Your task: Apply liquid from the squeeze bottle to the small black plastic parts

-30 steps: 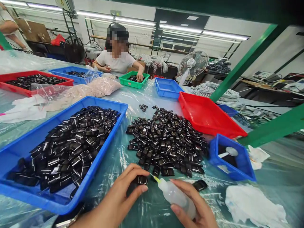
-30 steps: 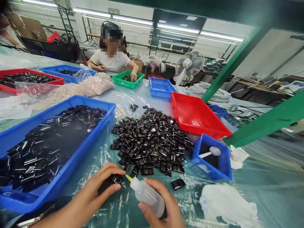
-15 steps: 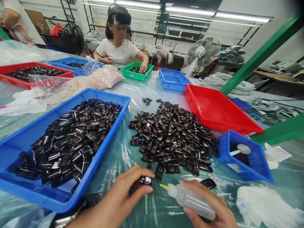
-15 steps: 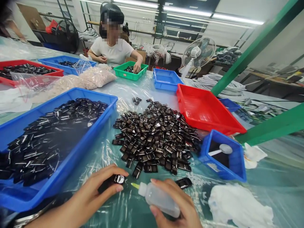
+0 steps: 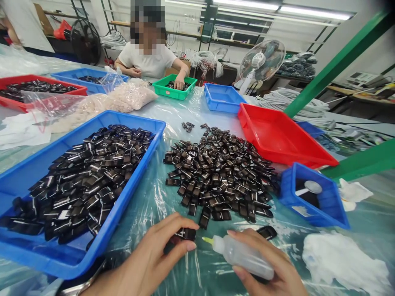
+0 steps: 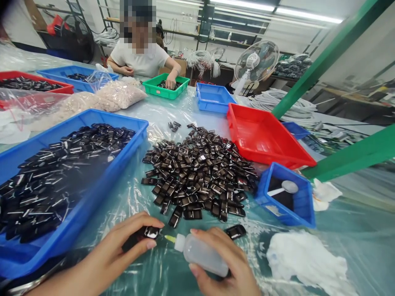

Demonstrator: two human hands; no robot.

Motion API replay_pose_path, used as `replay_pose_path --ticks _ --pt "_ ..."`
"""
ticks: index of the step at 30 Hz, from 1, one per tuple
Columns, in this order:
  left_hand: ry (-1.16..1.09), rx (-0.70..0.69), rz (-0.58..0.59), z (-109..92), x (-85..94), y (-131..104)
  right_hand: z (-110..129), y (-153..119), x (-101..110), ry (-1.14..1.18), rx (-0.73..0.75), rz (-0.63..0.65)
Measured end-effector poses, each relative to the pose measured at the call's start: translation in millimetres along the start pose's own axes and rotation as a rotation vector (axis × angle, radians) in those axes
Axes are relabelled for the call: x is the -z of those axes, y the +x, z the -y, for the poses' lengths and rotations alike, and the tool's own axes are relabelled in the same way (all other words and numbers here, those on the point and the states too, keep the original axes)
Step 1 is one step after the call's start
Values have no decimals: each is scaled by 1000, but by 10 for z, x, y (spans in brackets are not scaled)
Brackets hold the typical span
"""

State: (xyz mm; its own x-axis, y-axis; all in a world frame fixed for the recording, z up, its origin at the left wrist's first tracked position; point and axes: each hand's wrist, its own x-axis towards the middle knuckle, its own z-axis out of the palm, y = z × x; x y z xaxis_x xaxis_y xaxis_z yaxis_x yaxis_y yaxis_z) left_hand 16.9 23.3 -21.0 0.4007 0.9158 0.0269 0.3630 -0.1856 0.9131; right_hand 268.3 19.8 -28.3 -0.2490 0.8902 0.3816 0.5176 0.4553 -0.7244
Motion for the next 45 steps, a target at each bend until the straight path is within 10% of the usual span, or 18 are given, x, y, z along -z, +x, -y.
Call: replay_pose_path --ticks 12,45 --pt "196 -180 16 -172 72 -19 36 29 1 71 -35 67" --pt "160 -64 117 -196 84 -29 -6 15 57 20 -1 173"
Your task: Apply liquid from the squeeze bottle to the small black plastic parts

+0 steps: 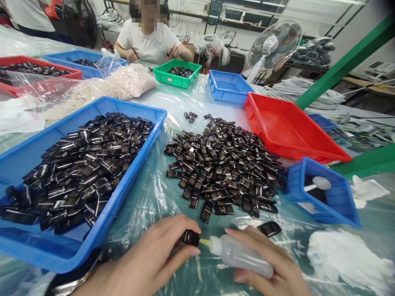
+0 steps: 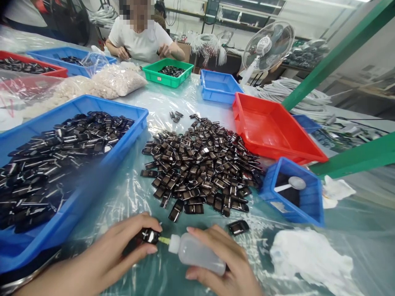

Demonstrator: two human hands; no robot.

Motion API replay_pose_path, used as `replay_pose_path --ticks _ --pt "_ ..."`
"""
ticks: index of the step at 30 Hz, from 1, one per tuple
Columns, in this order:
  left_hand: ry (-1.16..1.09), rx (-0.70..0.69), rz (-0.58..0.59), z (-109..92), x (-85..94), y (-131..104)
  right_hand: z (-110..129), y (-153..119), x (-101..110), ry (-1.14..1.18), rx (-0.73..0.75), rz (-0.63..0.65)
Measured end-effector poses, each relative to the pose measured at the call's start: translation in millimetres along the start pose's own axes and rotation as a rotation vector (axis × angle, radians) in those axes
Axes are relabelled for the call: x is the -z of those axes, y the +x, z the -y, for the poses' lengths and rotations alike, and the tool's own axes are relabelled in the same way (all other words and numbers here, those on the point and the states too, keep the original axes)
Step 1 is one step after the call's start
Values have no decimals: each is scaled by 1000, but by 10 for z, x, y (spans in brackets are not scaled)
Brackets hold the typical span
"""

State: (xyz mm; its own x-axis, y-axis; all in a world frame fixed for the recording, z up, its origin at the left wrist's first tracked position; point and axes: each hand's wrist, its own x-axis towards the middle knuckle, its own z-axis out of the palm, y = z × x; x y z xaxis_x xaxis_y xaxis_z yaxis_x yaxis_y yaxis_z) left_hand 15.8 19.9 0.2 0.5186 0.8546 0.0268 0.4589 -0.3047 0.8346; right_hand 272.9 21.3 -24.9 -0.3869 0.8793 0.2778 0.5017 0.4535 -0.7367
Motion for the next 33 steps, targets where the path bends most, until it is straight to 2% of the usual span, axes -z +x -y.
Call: replay_pose_path --ticks 7,14,20,24,29,33 --pt "13 58 15 -16 -14 -8 37 -12 11 -15 -63 26" --pt "-43 62 1 77 -59 6 101 -10 1 -34 -87 15" --pt "-13 1 17 119 -56 -43 148 -20 -20 -17 -19 18" --pt "41 -26 49 67 -43 -102 174 -80 -67 15 6 7" --pt "138 -15 78 -48 14 -170 178 -114 -83 10 -1 37" --pt "168 7 108 -17 36 -257 139 -118 -86 34 43 20"
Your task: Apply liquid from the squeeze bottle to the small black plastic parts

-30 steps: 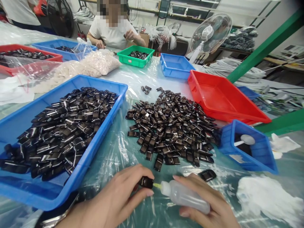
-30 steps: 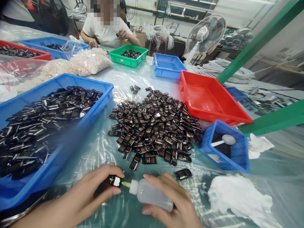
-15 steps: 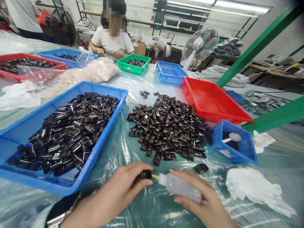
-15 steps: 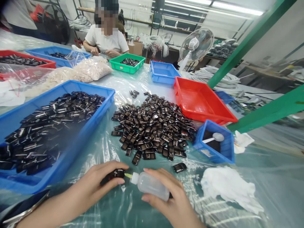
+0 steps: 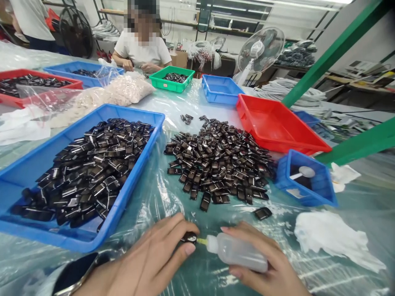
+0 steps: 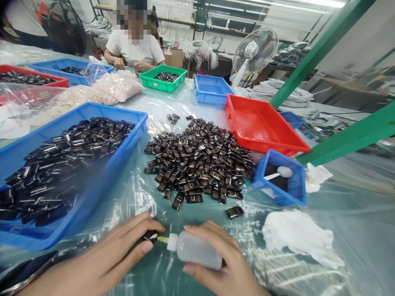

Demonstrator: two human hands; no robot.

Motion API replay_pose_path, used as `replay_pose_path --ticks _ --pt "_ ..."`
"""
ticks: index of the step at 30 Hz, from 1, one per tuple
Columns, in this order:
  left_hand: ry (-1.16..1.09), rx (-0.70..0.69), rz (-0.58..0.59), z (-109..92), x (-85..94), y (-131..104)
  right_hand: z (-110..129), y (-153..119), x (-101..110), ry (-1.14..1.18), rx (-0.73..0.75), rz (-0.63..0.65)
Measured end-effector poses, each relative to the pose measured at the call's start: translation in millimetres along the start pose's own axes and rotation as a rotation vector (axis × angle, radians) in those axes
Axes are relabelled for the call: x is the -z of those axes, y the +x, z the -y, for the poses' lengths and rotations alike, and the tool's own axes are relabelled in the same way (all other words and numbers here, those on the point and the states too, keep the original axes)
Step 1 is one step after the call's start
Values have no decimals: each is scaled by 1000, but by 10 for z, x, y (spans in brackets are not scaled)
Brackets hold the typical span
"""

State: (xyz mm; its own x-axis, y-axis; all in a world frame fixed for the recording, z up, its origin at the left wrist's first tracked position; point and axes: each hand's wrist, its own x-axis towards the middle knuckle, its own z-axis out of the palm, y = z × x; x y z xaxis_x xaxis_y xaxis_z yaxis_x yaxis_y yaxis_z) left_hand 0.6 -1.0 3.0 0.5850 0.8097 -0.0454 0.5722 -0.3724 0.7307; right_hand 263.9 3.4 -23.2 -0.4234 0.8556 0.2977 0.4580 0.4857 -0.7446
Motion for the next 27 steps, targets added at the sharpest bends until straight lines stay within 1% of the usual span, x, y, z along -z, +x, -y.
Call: replay_pose_path --ticks 3,5,10,15,18,21,24,27 --pt "-28 39 26 43 -6 -52 2 20 14 33 43 0" --pt "-56 69 44 49 4 -62 22 47 33 55 42 0" --pt "-102 97 116 24 35 -30 44 72 74 103 -65 74" --pt "-88 75 134 -2 38 -10 7 15 65 142 -107 102" --pt "-45 49 137 -7 35 -24 7 4 60 167 -119 86" --pt "-25 55 154 3 24 -40 20 30 70 151 -92 65" --pt "-20 41 160 22 13 -48 40 73 92 118 -64 101" --pt "-23 27 147 42 8 -54 61 100 110 86 -59 107"
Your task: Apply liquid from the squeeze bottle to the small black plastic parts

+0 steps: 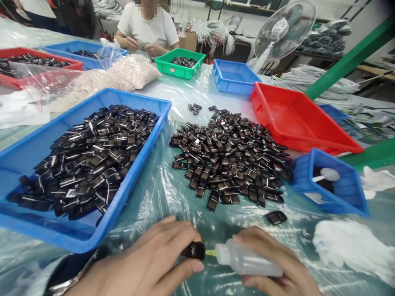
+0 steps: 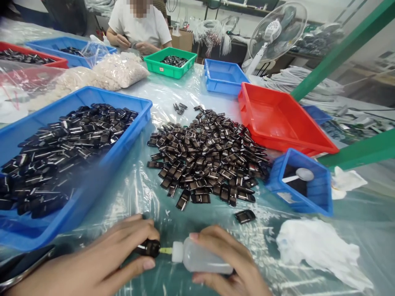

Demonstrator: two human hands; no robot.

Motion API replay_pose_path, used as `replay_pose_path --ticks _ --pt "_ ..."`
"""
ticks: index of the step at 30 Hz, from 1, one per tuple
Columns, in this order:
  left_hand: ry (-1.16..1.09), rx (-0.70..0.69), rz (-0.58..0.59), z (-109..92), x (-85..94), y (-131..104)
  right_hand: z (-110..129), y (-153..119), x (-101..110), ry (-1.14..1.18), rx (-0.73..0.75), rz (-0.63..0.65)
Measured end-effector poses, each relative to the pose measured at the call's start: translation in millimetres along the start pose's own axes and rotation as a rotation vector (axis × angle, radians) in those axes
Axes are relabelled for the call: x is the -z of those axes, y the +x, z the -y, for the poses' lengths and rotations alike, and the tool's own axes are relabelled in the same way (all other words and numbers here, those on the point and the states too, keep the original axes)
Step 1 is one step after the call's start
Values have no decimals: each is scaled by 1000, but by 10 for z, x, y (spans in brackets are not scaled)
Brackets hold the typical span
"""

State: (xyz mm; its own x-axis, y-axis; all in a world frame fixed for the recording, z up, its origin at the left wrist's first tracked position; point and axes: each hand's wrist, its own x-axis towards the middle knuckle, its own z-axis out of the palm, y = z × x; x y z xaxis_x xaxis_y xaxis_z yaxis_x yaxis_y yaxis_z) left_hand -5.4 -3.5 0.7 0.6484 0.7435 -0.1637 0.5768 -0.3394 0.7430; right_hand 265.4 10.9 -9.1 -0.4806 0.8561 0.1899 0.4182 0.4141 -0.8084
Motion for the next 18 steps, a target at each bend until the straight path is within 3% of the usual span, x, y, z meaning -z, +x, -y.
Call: replay_pose_path --ticks 18 --pt "-123 -11 -25 -41 56 66 -17 -46 -36 -45 -31 -40"
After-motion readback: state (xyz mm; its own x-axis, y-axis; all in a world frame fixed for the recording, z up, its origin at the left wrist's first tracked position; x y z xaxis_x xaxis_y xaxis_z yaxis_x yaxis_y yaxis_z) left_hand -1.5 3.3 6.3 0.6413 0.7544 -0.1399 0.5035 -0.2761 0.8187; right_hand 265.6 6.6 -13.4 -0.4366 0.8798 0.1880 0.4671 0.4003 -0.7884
